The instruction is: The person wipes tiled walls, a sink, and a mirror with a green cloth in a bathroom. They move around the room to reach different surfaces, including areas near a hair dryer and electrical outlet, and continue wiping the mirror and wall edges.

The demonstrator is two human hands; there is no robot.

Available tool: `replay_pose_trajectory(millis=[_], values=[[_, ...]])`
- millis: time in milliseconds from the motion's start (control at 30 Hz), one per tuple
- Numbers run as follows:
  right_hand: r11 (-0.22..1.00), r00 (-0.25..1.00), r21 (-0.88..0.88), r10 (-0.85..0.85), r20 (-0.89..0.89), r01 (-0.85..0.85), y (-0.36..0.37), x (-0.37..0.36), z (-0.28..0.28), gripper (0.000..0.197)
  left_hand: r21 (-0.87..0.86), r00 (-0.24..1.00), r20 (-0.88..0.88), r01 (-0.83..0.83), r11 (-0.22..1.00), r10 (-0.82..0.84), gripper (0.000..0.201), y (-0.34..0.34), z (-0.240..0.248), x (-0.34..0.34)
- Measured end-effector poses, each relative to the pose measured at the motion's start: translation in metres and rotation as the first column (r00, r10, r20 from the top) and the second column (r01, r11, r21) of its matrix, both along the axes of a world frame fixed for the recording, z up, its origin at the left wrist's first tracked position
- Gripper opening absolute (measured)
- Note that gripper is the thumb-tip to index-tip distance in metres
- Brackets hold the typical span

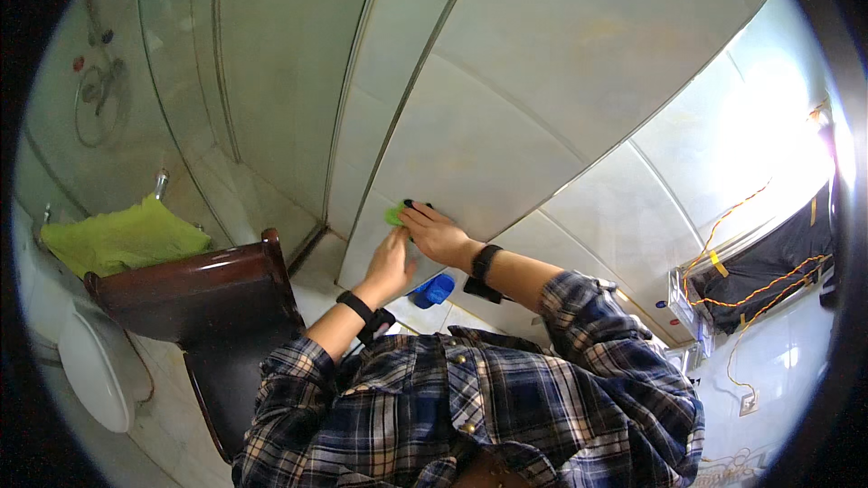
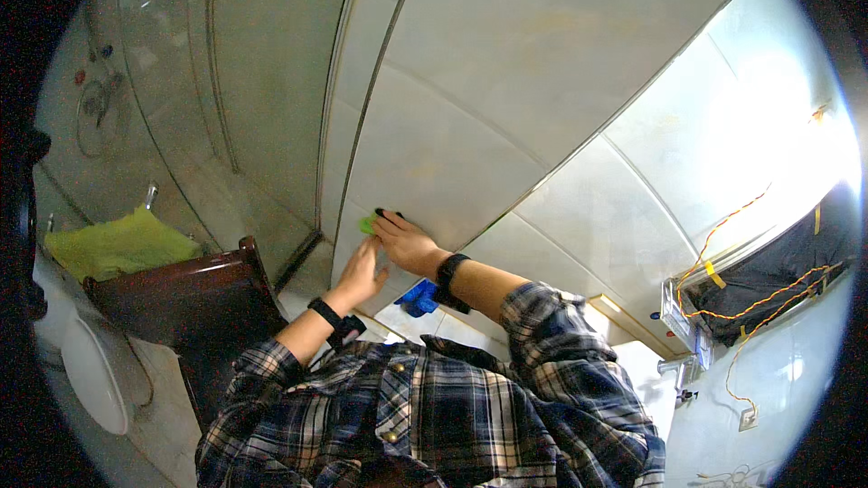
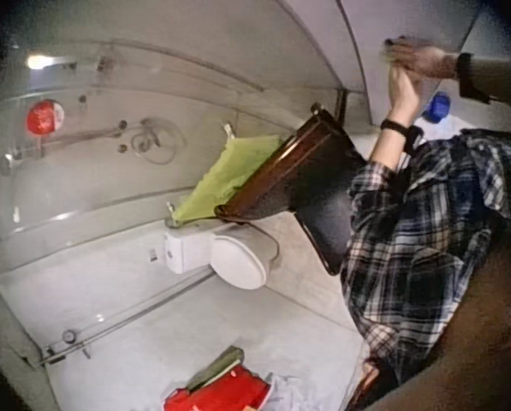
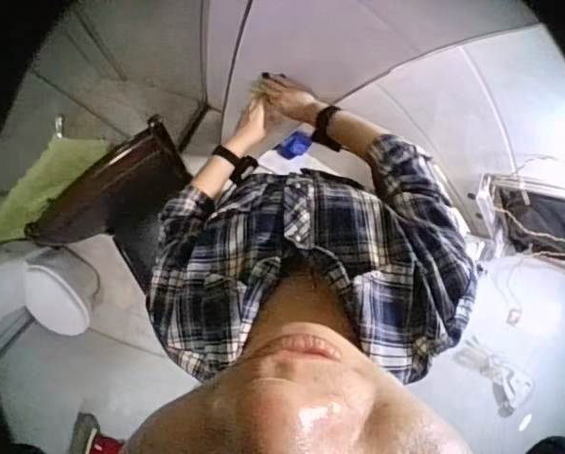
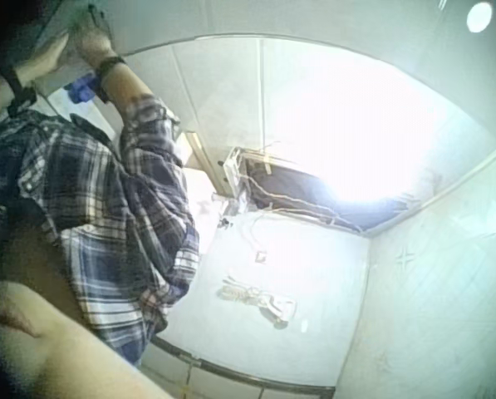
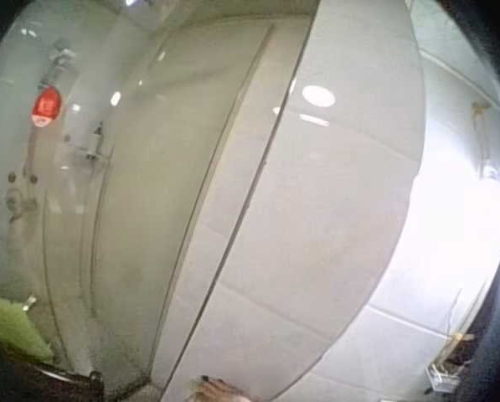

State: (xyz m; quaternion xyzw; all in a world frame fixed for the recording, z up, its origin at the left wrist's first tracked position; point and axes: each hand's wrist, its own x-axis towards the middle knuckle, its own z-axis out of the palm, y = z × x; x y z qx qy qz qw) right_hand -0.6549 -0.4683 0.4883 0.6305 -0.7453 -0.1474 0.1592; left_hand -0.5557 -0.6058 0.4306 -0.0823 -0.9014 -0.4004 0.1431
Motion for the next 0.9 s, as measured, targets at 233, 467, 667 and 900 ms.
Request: replay_pose_trajectory(millis=[233, 467, 667, 900], values=[[0.915, 0.997, -0.403, -0.028, -0.066, -0.001, 0.022, -0.007, 0.101, 0.043, -0.013, 0.881, -0.465, -0.106, 0.994, 0.088, 0.067, 0.015, 0.066, -0.036], [0.867, 0.988, -0.498, -0.055, -0.145, -0.025, 0.026, 0.011, 0.103, 0.041, -0.093, 0.839, -0.539, -0.145, 0.985, 0.073, 0.064, 0.022, 0.083, -0.036], [0.813, 0.977, -0.582, -0.133, -0.167, 0.011, 0.032, 0.005, 0.143, 0.045, -0.053, 0.8, -0.593, -0.145, 0.988, 0.086, 0.068, 0.025, 0.112, -0.048], [0.763, 0.946, -0.647, -0.212, -0.246, 0.003, 0.045, 0.009, 0.167, 0.041, -0.063, 0.612, -0.791, -0.099, 0.993, 0.011, 0.067, 0.039, 0.156, -0.075]])
